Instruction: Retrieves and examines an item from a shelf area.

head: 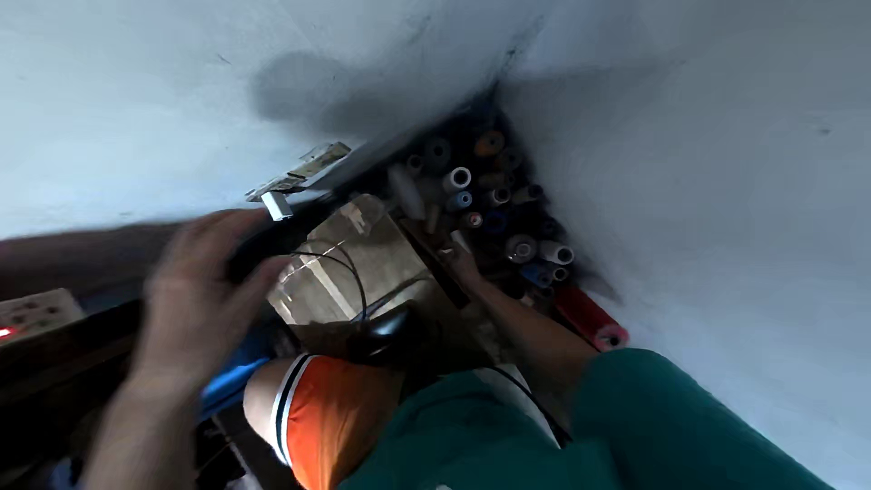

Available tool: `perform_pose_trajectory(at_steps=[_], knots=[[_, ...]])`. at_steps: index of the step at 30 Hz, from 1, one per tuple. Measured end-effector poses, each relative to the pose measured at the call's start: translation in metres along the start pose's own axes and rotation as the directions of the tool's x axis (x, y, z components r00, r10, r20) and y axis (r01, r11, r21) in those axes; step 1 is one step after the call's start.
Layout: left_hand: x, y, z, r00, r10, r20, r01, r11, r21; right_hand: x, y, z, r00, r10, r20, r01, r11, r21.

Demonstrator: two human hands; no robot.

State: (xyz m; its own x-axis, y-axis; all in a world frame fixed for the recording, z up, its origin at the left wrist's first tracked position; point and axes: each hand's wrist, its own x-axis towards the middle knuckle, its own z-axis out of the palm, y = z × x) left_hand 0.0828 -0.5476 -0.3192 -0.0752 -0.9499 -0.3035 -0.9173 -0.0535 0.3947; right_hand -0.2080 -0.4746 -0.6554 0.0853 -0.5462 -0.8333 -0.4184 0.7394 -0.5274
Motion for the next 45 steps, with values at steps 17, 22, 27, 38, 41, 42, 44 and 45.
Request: perform_pose_trajectory(at_steps=[17, 22, 27, 38, 41, 42, 44, 45], knots=[[0.068, -0.043, 0.166, 0.954, -0.125, 0.274, 0.135, 0.991, -0.021, 0.165, -0.024, 0.031, 0.989, 0.117, -0.091, -0.144, 0.903, -0.405], [0.07, -0.045, 0.164, 0.954, -0.113, 0.276, 0.121, 0.993, -0.009, 0.187, -0.027, 0.044, 0.959, 0.153, -0.238, -0.234, 0.902, -0.363], [0.076, -0.043, 0.161, 0.949, -0.127, 0.289, 0.134, 0.991, -0.006, 0.197, -0.015, 0.055, 0.891, 0.424, -0.162, -0.451, 0.867, -0.212], [0.076, -0.041, 0.159, 0.947, -0.125, 0.296, 0.135, 0.991, -0.014, 0.227, 0.027, 0.059, 0.913, 0.373, -0.168, -0.388, 0.919, -0.069], [0.075, -0.042, 0.16, 0.951, -0.112, 0.288, 0.122, 0.992, -0.015, 0.227, 0.022, 0.056, 0.893, 0.415, -0.174, -0.432, 0.899, -0.072], [0.075, -0.042, 0.16, 0.951, -0.111, 0.287, 0.122, 0.992, -0.02, 0.226, 0.023, 0.057, 0.889, 0.417, -0.191, -0.432, 0.901, -0.044], [0.075, -0.042, 0.16, 0.954, -0.111, 0.278, 0.123, 0.992, -0.025, 0.223, 0.024, 0.057, 0.891, 0.387, -0.238, -0.389, 0.92, 0.041], [0.075, -0.042, 0.16, 0.955, -0.107, 0.275, 0.119, 0.993, -0.026, 0.218, 0.021, 0.055, 0.893, 0.371, -0.256, -0.364, 0.928, 0.079]])
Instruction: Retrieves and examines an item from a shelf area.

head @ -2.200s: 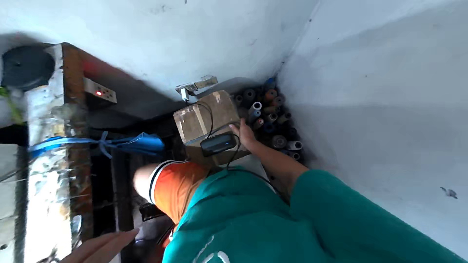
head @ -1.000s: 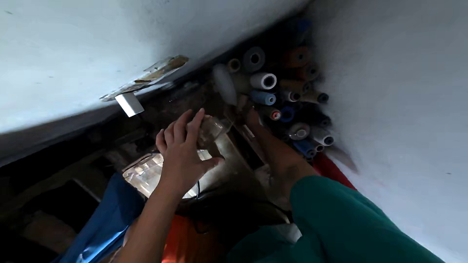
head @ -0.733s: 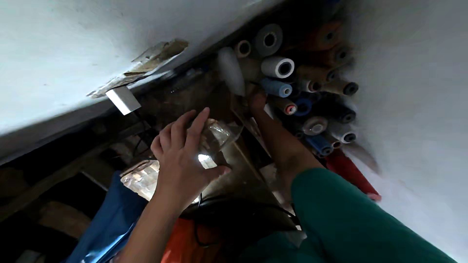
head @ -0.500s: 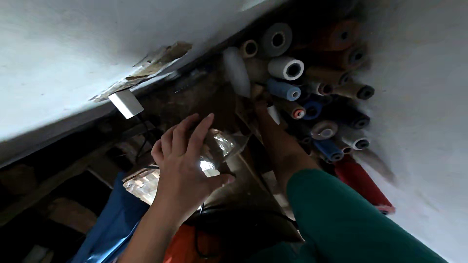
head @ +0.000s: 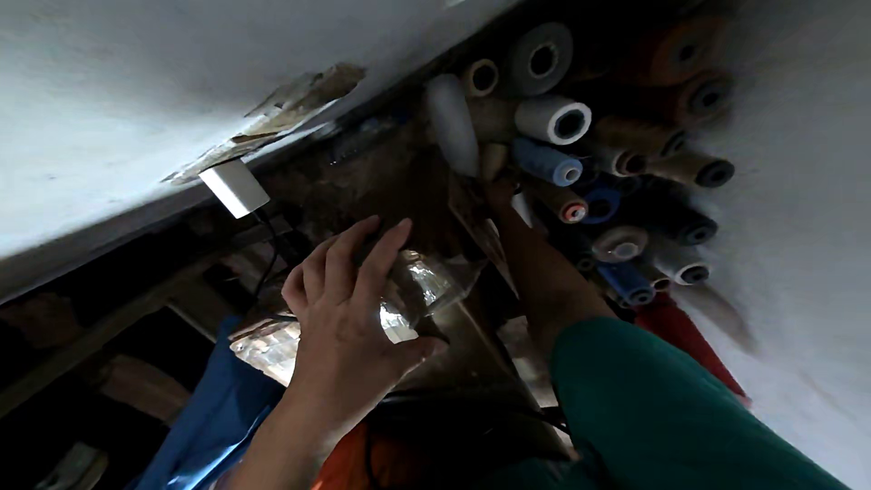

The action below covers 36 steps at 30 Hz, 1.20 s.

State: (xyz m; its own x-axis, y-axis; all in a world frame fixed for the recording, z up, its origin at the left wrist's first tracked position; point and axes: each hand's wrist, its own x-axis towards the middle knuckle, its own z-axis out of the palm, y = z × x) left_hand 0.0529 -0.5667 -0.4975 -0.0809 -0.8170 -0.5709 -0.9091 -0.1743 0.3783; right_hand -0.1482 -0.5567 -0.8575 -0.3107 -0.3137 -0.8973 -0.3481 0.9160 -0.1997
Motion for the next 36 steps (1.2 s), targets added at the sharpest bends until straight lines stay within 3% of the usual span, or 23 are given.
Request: perform_pose_trajectory(at_steps=[7, 12, 15, 18, 22, 27, 30, 33, 36], knots=[[0.0, -0.001, 0.002, 1.0, 0.019, -0.012, -0.019, 1.0, 0.008, -0.02, -0.018, -0.009, 0.99, -0.088, -0.107, 0.1, 0.989, 0.11], [0.001, -0.001, 0.001, 1.0, 0.004, -0.007, -0.004, 1.0, 0.008, -0.017, -0.05, -0.007, 0.991, -0.023, -0.135, 0.061, 0.956, 0.287], [0.001, -0.001, 0.001, 1.0, -0.01, 0.001, 0.01, 1.0, 0.007, -0.013, -0.064, -0.004, 0.991, 0.039, -0.132, -0.002, 0.962, 0.273], [0.002, -0.001, 0.001, 1.0, -0.005, -0.001, 0.005, 1.0, 0.001, -0.01, -0.072, -0.004, 0.991, 0.066, -0.119, -0.034, 0.966, 0.255], [0.001, -0.001, 0.001, 1.0, 0.003, 0.001, -0.003, 1.0, 0.012, -0.007, -0.062, -0.004, 0.995, 0.05, -0.083, -0.013, 0.92, 0.392], [0.001, 0.0, 0.001, 1.0, -0.006, 0.006, 0.006, 1.0, 0.005, -0.038, -0.051, -0.009, 0.996, -0.02, 0.089, -0.018, 0.912, 0.409], [0.0, 0.0, 0.001, 1.0, 0.005, -0.002, -0.005, 1.0, 0.008, -0.056, -0.058, -0.011, 0.959, -0.277, 0.06, 0.266, 0.953, 0.146], [0.0, -0.001, 0.001, 1.0, 0.014, -0.008, -0.014, 1.0, 0.0, -0.052, -0.077, -0.011, 0.849, -0.528, 0.01, 0.521, 0.835, -0.175], [0.001, -0.001, 0.001, 1.0, 0.013, -0.011, -0.013, 1.0, -0.002, -0.04, -0.107, -0.015, 0.766, -0.642, 0.038, 0.614, 0.712, -0.341]])
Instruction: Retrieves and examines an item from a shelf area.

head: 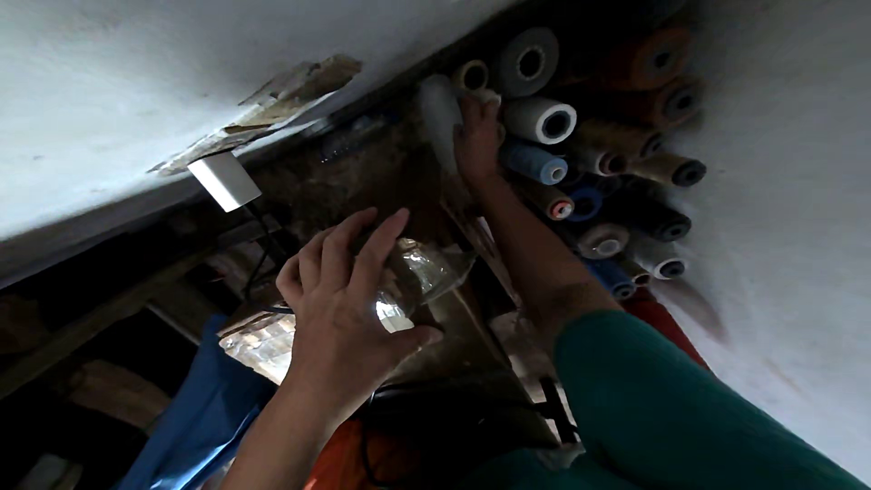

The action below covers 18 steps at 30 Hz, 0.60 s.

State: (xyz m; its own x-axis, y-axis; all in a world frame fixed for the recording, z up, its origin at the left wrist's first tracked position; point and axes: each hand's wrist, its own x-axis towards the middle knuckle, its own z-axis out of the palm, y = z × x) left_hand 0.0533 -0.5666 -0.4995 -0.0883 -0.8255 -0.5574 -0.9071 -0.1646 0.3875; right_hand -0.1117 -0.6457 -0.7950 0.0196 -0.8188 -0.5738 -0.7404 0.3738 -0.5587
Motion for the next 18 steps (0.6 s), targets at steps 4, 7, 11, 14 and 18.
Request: perform_pose_trajectory(at_steps=[4, 7, 11, 14, 18], knots=[[0.0, 0.0, 0.0, 1.0, -0.011, 0.005, 0.011, 1.0, -0.002, 0.031, -0.02, -0.01, 0.999, -0.034, 0.025, 0.037, 0.986, -0.16], [0.0, 0.0, 0.0, 1.0, -0.018, 0.009, 0.018, 1.0, -0.004, 0.036, -0.023, -0.006, 0.989, 0.11, 0.101, -0.081, 0.963, -0.257], [0.0, 0.0, 0.0, 1.0, -0.011, 0.011, 0.011, 1.0, 0.005, 0.033, -0.017, 0.015, 0.941, 0.242, 0.234, -0.186, 0.953, -0.24], [-0.001, 0.0, 0.0, 1.0, -0.008, 0.006, 0.008, 1.0, 0.009, 0.04, -0.021, 0.034, 0.955, 0.213, 0.204, -0.153, 0.949, -0.274], [-0.001, 0.0, -0.001, 1.0, 0.0, 0.001, 0.0, 1.0, 0.001, 0.052, -0.02, 0.045, 0.939, 0.293, 0.183, -0.223, 0.919, -0.325]])
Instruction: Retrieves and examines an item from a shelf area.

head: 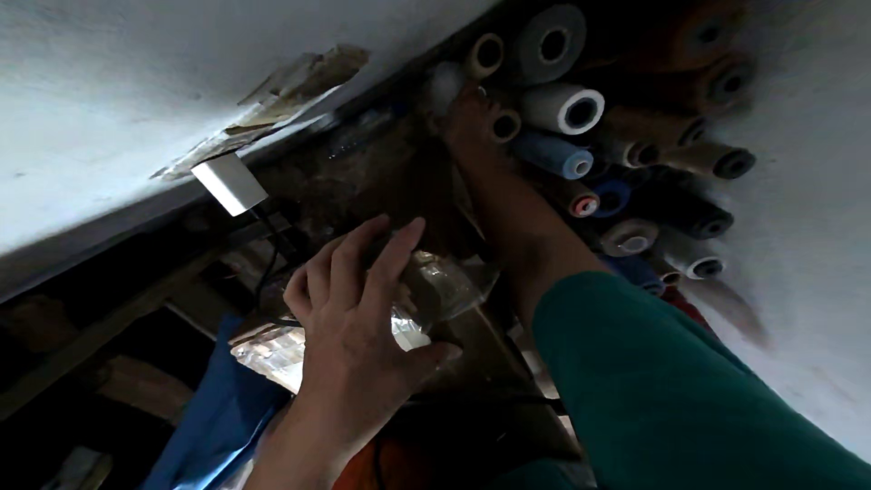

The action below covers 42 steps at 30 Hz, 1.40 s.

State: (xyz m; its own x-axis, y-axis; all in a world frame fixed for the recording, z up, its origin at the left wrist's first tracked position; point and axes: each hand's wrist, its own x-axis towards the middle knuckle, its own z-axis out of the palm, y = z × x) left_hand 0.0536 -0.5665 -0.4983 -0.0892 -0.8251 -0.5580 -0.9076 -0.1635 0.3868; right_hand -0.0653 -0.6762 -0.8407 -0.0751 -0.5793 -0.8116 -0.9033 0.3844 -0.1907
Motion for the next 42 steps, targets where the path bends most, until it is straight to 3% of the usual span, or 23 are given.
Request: perform_pose_trajectory(at_steps=[3, 7, 20, 26, 32, 34, 37, 39, 42], knots=[[0.0, -0.001, 0.001, 1.0, 0.014, -0.019, -0.014, 1.0, 0.013, 0.008, 0.002, 0.01, 0.997, 0.074, 0.018, -0.073, 0.997, -0.029], [-0.001, -0.002, 0.002, 0.999, 0.033, -0.034, -0.032, 0.999, 0.026, 0.016, 0.005, 0.027, 0.997, 0.062, 0.049, -0.056, 0.991, -0.119], [-0.001, -0.002, 0.002, 0.998, 0.049, -0.041, -0.048, 0.999, 0.025, 0.006, 0.013, 0.004, 0.996, 0.024, 0.084, -0.036, 0.988, 0.15], [0.0, 0.0, 0.003, 1.0, 0.017, -0.026, -0.017, 1.0, -0.014, -0.054, 0.037, -0.042, 0.978, -0.189, -0.085, 0.207, 0.915, 0.347], [0.005, 0.002, -0.011, 0.999, -0.02, 0.032, 0.026, 0.983, -0.18, -0.194, 0.065, -0.154, 0.983, -0.152, -0.105, 0.185, 0.777, 0.602], [0.001, 0.021, -0.018, 0.997, -0.07, 0.009, 0.069, 0.934, -0.352, -0.238, 0.076, -0.19, 0.976, -0.203, -0.085, 0.2, 0.665, 0.72], [-0.009, 0.078, -0.027, 1.0, -0.008, -0.003, 0.005, 0.809, -0.588, -0.292, 0.072, -0.238, 0.912, -0.402, -0.083, 0.301, 0.517, 0.801], [-0.016, 0.101, -0.036, 0.999, -0.027, 0.042, 0.049, 0.662, -0.748, -0.323, 0.056, -0.258, 0.861, -0.501, -0.084, 0.378, 0.52, 0.767], [-0.031, 0.083, -0.043, 0.999, -0.041, 0.013, 0.029, 0.422, -0.906, -0.348, 0.039, -0.264, 0.74, -0.659, -0.135, 0.591, 0.541, 0.598]])
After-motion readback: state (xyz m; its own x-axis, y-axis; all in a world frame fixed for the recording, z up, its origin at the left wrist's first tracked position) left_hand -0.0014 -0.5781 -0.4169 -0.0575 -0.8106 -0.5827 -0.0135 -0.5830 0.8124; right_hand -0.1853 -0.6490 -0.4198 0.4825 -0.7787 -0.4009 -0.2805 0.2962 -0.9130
